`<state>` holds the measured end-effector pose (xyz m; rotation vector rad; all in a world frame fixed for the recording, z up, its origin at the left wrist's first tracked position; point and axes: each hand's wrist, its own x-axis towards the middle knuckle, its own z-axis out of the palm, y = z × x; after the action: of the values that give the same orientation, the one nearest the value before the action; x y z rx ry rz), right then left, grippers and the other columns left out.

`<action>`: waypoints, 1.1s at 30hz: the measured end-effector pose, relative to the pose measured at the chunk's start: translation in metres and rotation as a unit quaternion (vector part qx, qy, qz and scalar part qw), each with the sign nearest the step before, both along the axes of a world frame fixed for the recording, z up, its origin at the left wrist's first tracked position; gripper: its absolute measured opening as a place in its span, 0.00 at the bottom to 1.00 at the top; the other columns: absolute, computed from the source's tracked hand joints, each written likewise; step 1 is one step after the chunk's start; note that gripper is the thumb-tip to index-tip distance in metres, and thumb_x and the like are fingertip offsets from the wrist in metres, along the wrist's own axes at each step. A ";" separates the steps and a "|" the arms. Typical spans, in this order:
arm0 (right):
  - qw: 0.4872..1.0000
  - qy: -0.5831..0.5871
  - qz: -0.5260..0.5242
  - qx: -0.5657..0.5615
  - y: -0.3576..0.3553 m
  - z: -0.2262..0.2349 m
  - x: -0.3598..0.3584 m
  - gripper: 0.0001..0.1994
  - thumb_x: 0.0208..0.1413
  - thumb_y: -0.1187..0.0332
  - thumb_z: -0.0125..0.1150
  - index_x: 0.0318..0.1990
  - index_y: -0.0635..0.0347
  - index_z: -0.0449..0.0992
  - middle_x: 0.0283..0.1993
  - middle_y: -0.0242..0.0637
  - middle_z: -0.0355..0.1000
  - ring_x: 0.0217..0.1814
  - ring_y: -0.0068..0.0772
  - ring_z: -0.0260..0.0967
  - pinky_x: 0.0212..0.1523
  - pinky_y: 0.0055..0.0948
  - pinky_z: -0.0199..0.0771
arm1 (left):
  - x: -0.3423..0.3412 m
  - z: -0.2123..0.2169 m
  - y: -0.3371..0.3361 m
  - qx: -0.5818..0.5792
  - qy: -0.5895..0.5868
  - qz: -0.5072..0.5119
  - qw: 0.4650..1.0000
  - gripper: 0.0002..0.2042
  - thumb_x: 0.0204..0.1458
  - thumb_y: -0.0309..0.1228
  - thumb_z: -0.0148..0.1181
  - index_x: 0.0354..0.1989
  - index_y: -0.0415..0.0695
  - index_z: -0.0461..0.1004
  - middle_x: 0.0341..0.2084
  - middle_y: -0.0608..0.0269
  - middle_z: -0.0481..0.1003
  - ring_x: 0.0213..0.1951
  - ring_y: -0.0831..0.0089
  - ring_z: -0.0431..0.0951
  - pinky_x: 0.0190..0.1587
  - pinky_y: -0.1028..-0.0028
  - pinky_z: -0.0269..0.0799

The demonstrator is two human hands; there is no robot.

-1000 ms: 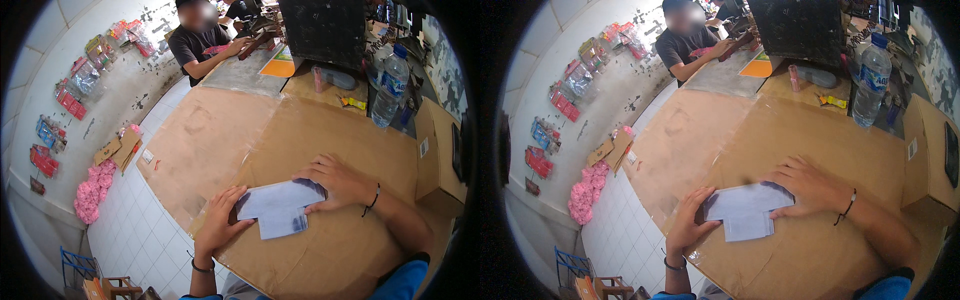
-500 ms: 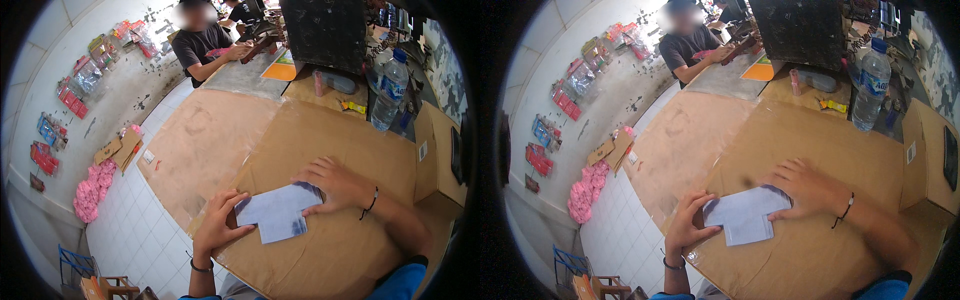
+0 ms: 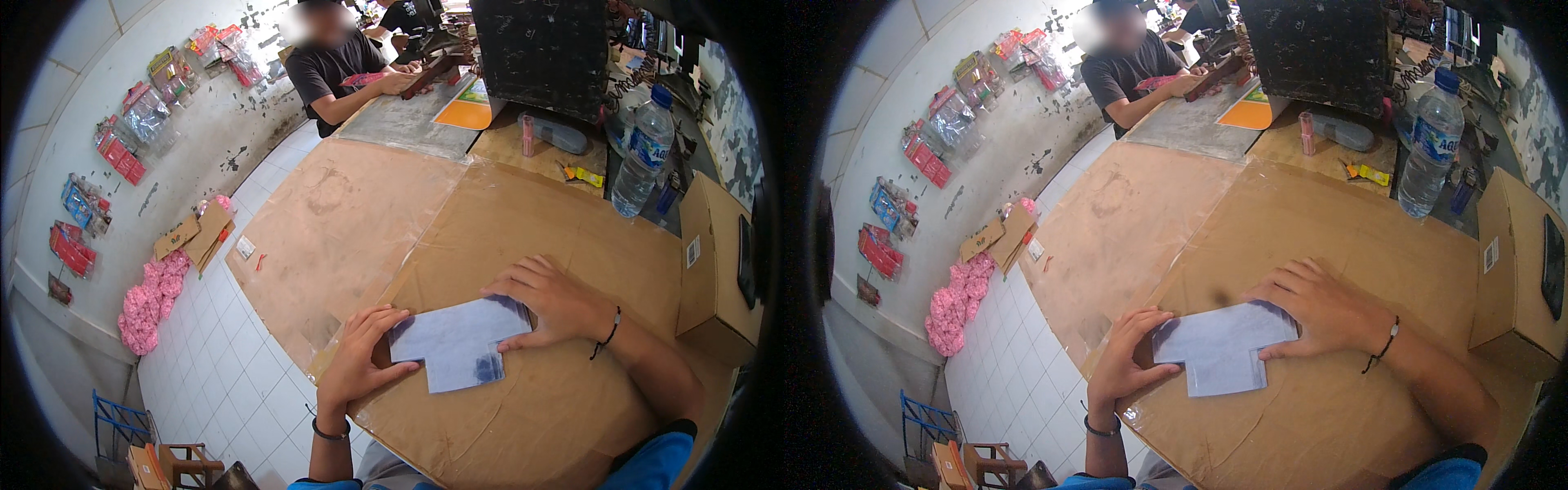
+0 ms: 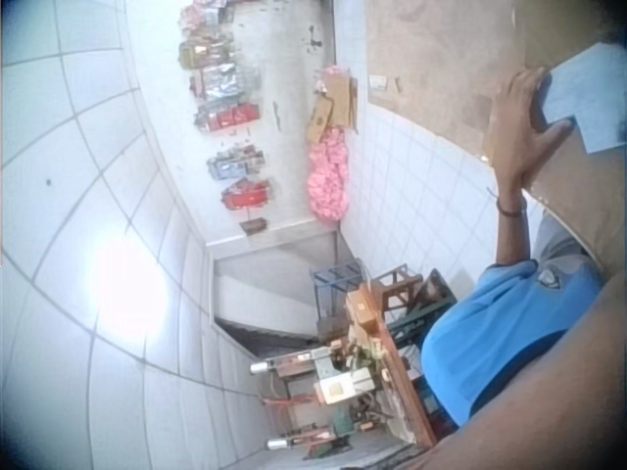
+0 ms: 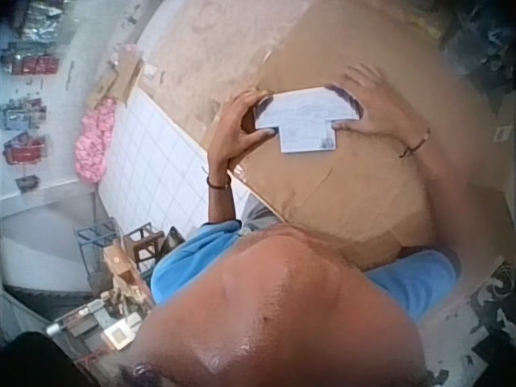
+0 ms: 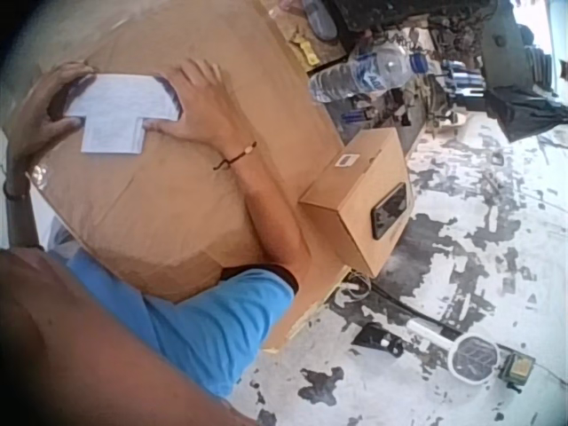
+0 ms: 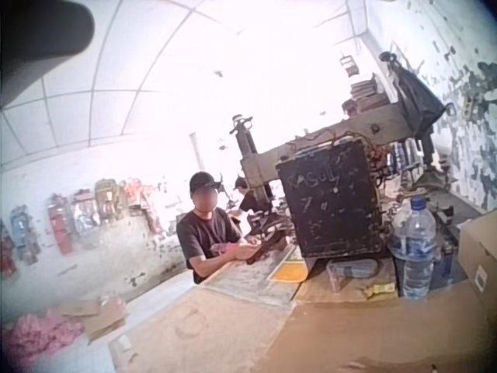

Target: The person places small white rectangular items into clear plastic bags on a workbench. They repeatedly pick up items, insert them into bags, and set the filled bags aside. Another person works across the table in the background.

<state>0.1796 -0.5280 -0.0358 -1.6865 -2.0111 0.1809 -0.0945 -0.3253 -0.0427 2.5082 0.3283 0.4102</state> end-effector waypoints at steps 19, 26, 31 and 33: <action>1.000 -0.003 -0.018 0.015 0.001 -0.004 -0.002 0.35 0.49 0.42 0.71 0.59 0.54 0.72 0.54 0.41 0.71 0.59 0.46 0.65 0.62 0.44 0.62 | -0.005 -0.004 0.002 -0.030 -0.016 0.015 0.999 0.39 0.37 0.36 0.81 0.63 0.46 0.72 0.59 0.55 0.72 0.63 0.56 0.69 0.66 0.61 0.64; 1.000 -0.011 -0.019 0.021 0.002 -0.004 -0.001 0.35 0.46 0.43 0.74 0.57 0.54 0.74 0.54 0.38 0.72 0.57 0.43 0.66 0.60 0.41 0.62 | -0.004 -0.008 0.005 -0.005 -0.020 0.007 1.000 0.38 0.36 0.34 0.80 0.62 0.46 0.72 0.59 0.57 0.73 0.64 0.57 0.69 0.67 0.60 0.62; 1.000 -0.008 -0.013 0.011 0.002 -0.001 -0.002 0.36 0.46 0.42 0.74 0.57 0.54 0.74 0.54 0.38 0.72 0.58 0.42 0.66 0.59 0.40 0.62 | -0.004 -0.006 0.004 -0.014 -0.016 0.004 1.000 0.38 0.35 0.35 0.81 0.60 0.45 0.74 0.58 0.58 0.75 0.64 0.57 0.68 0.67 0.60 0.62; 1.000 0.006 -0.003 0.010 0.001 -0.002 0.000 0.36 0.49 0.39 0.70 0.58 0.54 0.73 0.55 0.39 0.72 0.59 0.45 0.65 0.59 0.42 0.62 | -0.003 -0.003 0.002 -0.016 -0.016 0.008 1.000 0.38 0.34 0.36 0.81 0.59 0.45 0.74 0.57 0.59 0.76 0.64 0.57 0.68 0.67 0.59 0.62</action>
<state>0.1795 -0.5268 -0.0375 -1.6762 -1.9927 0.1679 -0.0976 -0.3232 -0.0453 2.4677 0.3409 0.4468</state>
